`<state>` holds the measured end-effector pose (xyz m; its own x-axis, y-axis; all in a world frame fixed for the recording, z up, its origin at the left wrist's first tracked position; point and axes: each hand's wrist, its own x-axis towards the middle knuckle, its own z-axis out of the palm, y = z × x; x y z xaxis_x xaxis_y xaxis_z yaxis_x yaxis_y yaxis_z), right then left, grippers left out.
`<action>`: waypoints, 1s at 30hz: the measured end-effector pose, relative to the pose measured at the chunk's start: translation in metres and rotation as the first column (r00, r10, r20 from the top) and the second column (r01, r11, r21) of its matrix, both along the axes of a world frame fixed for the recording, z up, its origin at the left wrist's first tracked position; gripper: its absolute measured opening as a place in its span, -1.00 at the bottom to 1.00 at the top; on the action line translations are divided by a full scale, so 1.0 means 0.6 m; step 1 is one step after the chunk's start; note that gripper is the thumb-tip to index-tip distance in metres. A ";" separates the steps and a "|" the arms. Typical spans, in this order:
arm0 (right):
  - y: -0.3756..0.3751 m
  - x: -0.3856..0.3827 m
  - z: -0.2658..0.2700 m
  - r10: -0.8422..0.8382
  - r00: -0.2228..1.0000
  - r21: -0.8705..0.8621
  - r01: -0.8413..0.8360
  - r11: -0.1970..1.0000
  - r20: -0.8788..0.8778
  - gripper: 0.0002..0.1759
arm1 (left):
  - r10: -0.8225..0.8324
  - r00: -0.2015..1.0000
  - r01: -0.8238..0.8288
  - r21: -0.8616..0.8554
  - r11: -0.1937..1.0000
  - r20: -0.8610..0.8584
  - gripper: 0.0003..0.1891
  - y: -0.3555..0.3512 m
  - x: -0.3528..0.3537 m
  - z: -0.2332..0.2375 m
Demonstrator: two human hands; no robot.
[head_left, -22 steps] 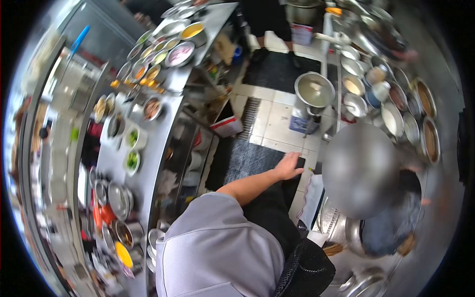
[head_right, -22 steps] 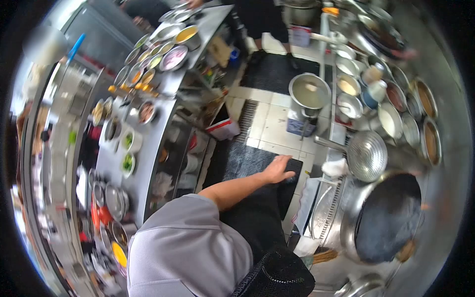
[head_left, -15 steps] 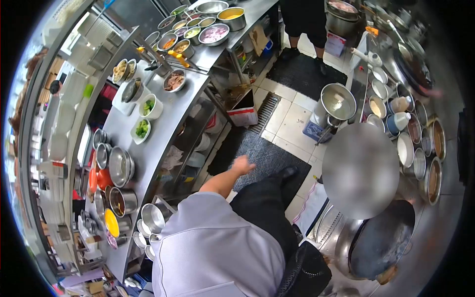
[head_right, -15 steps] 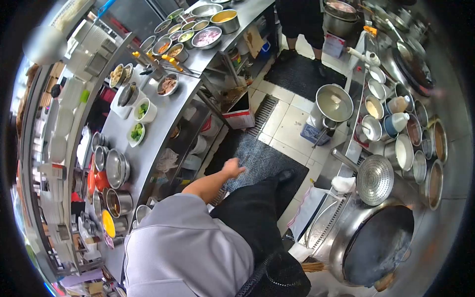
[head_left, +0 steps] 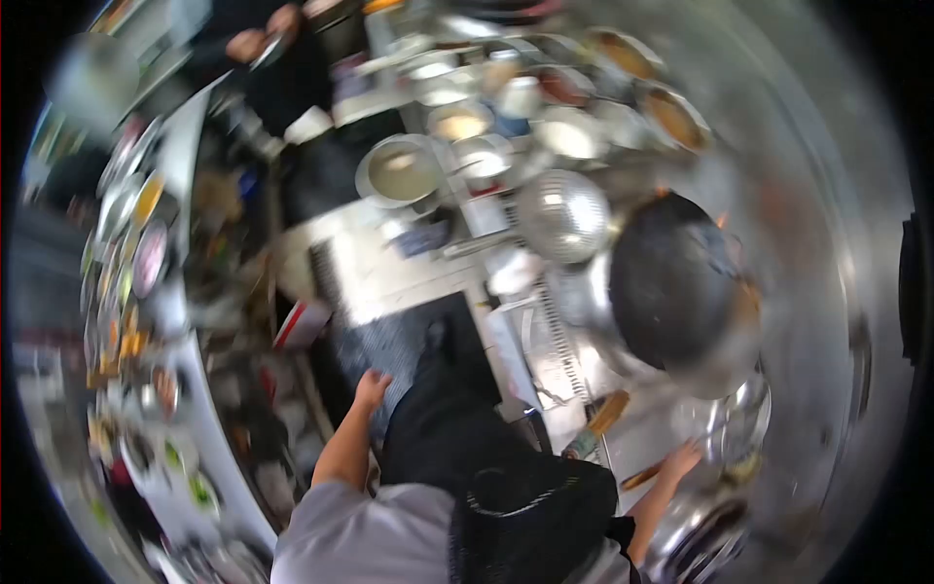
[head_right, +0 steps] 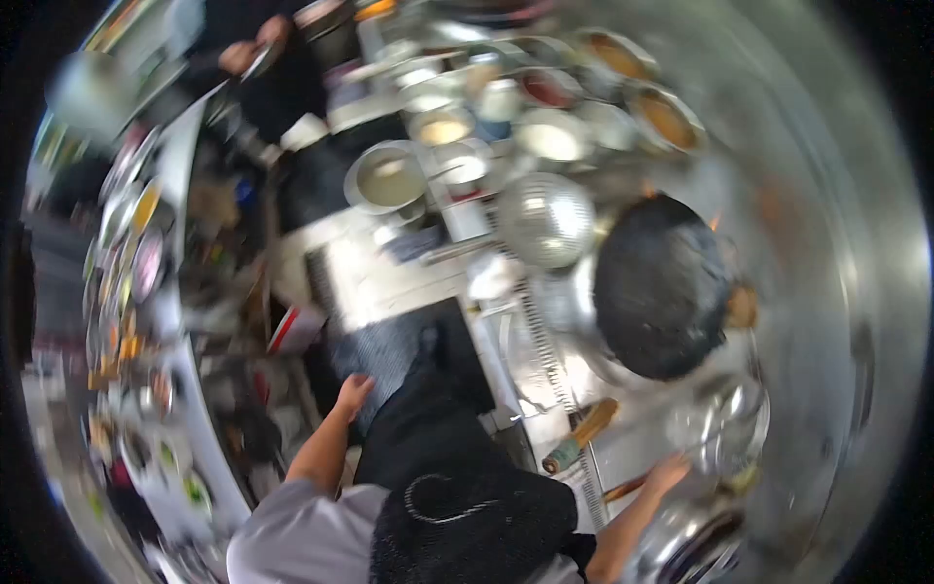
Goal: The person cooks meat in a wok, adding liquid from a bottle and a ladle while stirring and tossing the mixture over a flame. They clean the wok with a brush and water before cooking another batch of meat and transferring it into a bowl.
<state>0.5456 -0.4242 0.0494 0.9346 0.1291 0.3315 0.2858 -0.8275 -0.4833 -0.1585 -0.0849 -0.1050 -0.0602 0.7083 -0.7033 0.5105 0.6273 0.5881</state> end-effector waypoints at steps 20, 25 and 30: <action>1.090 0.060 0.338 0.501 0.714 0.278 -0.417 0.865 -0.489 -0.74 | -0.046 0.992 0.063 -0.136 0.989 0.121 -0.54 0.452 0.041 -0.019; 1.100 0.137 0.365 0.511 0.629 0.012 -0.624 0.782 -0.586 -0.90 | 0.066 0.989 -0.043 -0.166 0.985 0.130 -0.77 0.486 0.008 -0.017; 0.921 0.075 0.310 0.593 0.805 0.017 -0.593 0.805 -0.027 -0.36 | -0.086 0.959 0.168 -0.293 0.941 0.272 -0.80 0.518 0.020 -0.053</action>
